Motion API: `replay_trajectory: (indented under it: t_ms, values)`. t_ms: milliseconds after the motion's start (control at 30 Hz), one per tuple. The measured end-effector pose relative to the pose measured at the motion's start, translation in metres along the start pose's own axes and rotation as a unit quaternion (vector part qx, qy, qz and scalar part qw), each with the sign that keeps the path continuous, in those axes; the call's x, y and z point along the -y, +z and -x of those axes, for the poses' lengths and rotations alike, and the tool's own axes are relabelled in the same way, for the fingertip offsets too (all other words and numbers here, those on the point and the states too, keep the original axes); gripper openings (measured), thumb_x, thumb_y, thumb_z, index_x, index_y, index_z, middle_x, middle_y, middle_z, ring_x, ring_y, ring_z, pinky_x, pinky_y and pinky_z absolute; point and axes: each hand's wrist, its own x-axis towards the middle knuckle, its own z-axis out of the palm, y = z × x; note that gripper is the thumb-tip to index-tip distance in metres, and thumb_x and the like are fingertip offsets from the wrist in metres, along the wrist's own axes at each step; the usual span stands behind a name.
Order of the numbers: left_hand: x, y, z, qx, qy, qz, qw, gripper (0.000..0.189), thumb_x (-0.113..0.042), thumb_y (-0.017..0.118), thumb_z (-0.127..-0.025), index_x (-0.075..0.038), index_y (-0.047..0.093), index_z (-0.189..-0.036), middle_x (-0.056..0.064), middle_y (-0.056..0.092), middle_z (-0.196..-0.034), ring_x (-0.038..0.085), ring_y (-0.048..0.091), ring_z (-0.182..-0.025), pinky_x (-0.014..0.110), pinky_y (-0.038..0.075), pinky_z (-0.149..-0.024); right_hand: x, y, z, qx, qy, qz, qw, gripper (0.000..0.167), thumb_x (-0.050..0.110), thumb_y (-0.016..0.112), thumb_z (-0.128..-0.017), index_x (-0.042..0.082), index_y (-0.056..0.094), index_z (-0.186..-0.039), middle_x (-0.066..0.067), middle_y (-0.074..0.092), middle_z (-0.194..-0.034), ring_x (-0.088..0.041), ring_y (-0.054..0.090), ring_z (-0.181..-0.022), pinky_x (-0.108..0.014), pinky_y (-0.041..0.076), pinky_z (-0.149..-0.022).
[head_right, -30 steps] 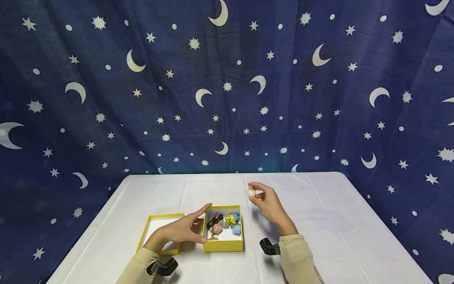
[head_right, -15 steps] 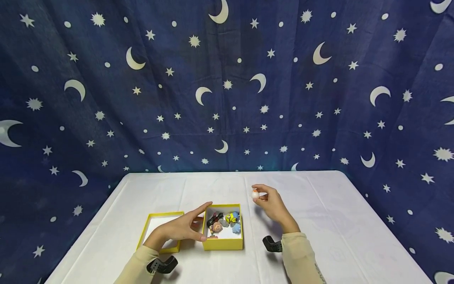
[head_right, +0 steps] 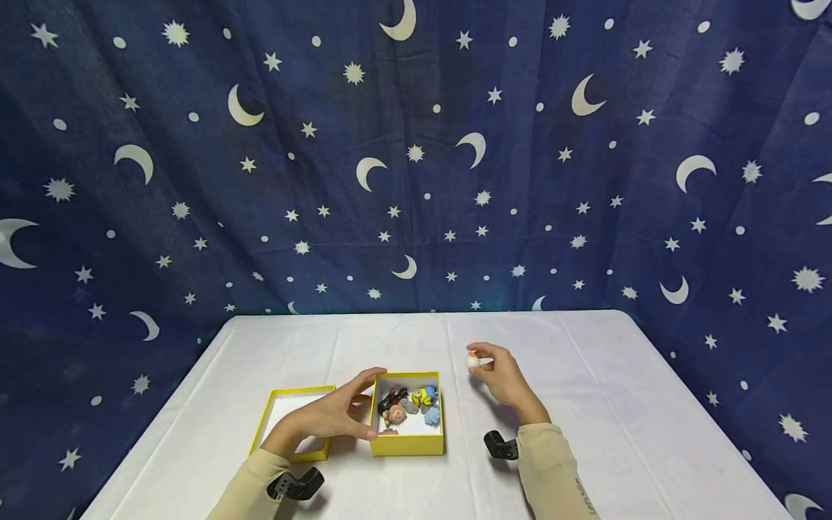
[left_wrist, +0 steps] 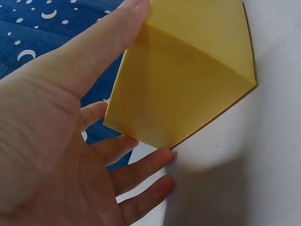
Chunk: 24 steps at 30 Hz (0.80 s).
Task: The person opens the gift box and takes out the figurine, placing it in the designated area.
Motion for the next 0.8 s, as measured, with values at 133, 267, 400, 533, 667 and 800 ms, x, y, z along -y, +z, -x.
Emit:
replay_trajectory:
  t_ms: [133, 267, 400, 533, 667, 800]
  values:
    - [0.000, -0.001, 0.001, 0.002, 0.001, -0.003, 1.0000, 0.097, -0.024, 0.085, -0.083, -0.023, 0.023, -0.158, 0.012, 0.024, -0.166, 0.045, 0.041, -0.144, 0.056, 0.040, -0.116, -0.003, 0.001, 0.001, 0.003, 0.006, 0.014, 0.9999, 0.042, -0.006, 0.068, -0.089, -0.011, 0.059, -0.130, -0.033, 0.065, -0.119, -0.024, 0.067, -0.084, -0.022, 0.054, -0.071]
    - [0.000, -0.001, 0.001, 0.002, -0.001, -0.003, 1.0000, 0.096, -0.024, 0.085, -0.083, -0.023, 0.025, -0.157, 0.011, 0.025, -0.166, 0.044, 0.041, -0.145, 0.056, 0.039, -0.116, -0.006, 0.001, 0.003, 0.003, 0.019, 0.028, 0.9994, 0.040, -0.005, 0.069, -0.089, -0.010, 0.060, -0.128, -0.032, 0.066, -0.118, -0.027, 0.068, -0.089, -0.024, 0.053, -0.074]
    - [0.000, 0.000, 0.001, -0.004, -0.001, -0.007, 1.0000, 0.096, -0.023, 0.086, -0.082, -0.021, 0.025, -0.157, 0.011, 0.026, -0.165, 0.044, 0.042, -0.144, 0.054, 0.041, -0.115, -0.009, 0.002, 0.003, 0.006, 0.030, 0.037, 0.9989, 0.041, -0.004, 0.070, -0.089, -0.009, 0.061, -0.128, -0.030, 0.066, -0.118, -0.031, 0.068, -0.095, -0.028, 0.053, -0.077]
    - [0.000, 0.001, 0.001, -0.009, 0.000, -0.009, 0.9999, 0.095, -0.021, 0.086, -0.082, -0.021, 0.027, -0.156, 0.011, 0.027, -0.165, 0.043, 0.044, -0.142, 0.054, 0.044, -0.113, -0.011, 0.002, 0.003, 0.008, 0.031, 0.039, 0.9987, 0.040, -0.004, 0.071, -0.088, -0.010, 0.062, -0.126, -0.030, 0.067, -0.115, -0.035, 0.068, -0.100, -0.029, 0.054, -0.078]
    - [0.000, 0.001, 0.001, -0.012, -0.002, -0.016, 0.9998, 0.094, -0.023, 0.085, -0.083, -0.023, 0.027, -0.156, 0.010, 0.028, -0.164, 0.040, 0.047, -0.139, 0.053, 0.044, -0.112, -0.012, 0.002, 0.003, 0.009, 0.033, 0.041, 0.9986, 0.040, -0.004, 0.072, -0.087, -0.011, 0.062, -0.125, -0.030, 0.069, -0.113, -0.034, 0.068, -0.098, -0.025, 0.053, -0.075]
    - [0.000, 0.001, 0.002, -0.013, -0.005, -0.028, 0.9995, 0.095, -0.025, 0.086, -0.082, -0.023, 0.026, -0.156, 0.009, 0.028, -0.164, 0.037, 0.048, -0.137, 0.052, 0.045, -0.112, -0.012, 0.003, 0.003, 0.012, 0.045, 0.044, 0.9979, 0.039, -0.002, 0.073, -0.086, -0.009, 0.062, -0.124, -0.030, 0.069, -0.114, -0.025, 0.067, -0.088, -0.025, 0.051, -0.072]
